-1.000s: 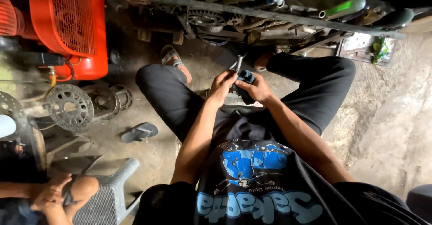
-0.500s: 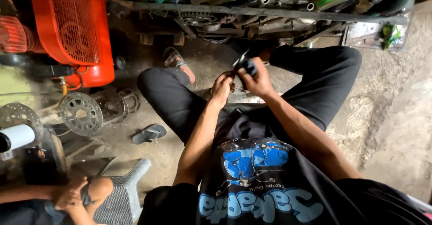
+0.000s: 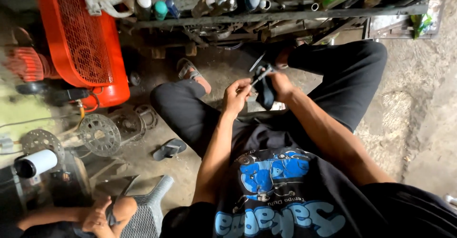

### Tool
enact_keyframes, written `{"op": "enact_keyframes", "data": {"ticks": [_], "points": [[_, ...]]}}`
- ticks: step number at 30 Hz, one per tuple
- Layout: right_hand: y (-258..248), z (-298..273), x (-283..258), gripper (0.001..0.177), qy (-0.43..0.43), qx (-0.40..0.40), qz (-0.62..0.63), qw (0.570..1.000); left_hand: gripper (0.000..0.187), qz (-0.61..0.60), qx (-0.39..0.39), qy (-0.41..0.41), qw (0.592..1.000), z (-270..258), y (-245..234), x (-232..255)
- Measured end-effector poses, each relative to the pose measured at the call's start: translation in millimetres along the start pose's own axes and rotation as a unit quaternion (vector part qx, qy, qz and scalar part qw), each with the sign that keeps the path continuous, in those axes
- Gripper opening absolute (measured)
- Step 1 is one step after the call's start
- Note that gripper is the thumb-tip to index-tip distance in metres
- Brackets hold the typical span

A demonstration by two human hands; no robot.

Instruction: The person is cleaning and inspecting small mechanical components from a motorcycle using a cloth and a thin metal tool while sitting in a workshop.

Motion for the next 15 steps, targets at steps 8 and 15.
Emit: {"op": "enact_keyframes", "data": {"ticks": [8,15], "points": [[4.4,-16.5,-42.8,0.042,0.022,-0.111,0.195,0.974,0.016,0.048,0.05,0.01,0.998,8.1,-33.6,-33.0],[23.7,-21.9,-5.5,0.034,0.103,-0.086,0.215,0.967,0.015,0.042,0.09,0.089,0.991,14.3,-22.9,-25.4]]}}
Point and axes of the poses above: each hand's wrist, its own z-axis towards the middle knuckle, its own y-axis out of the palm, x = y × z, the point moved 6 cm from there along z, towards the middle knuckle, and after that the axes turned 2 degrees about -y, right-handed, at the moved point
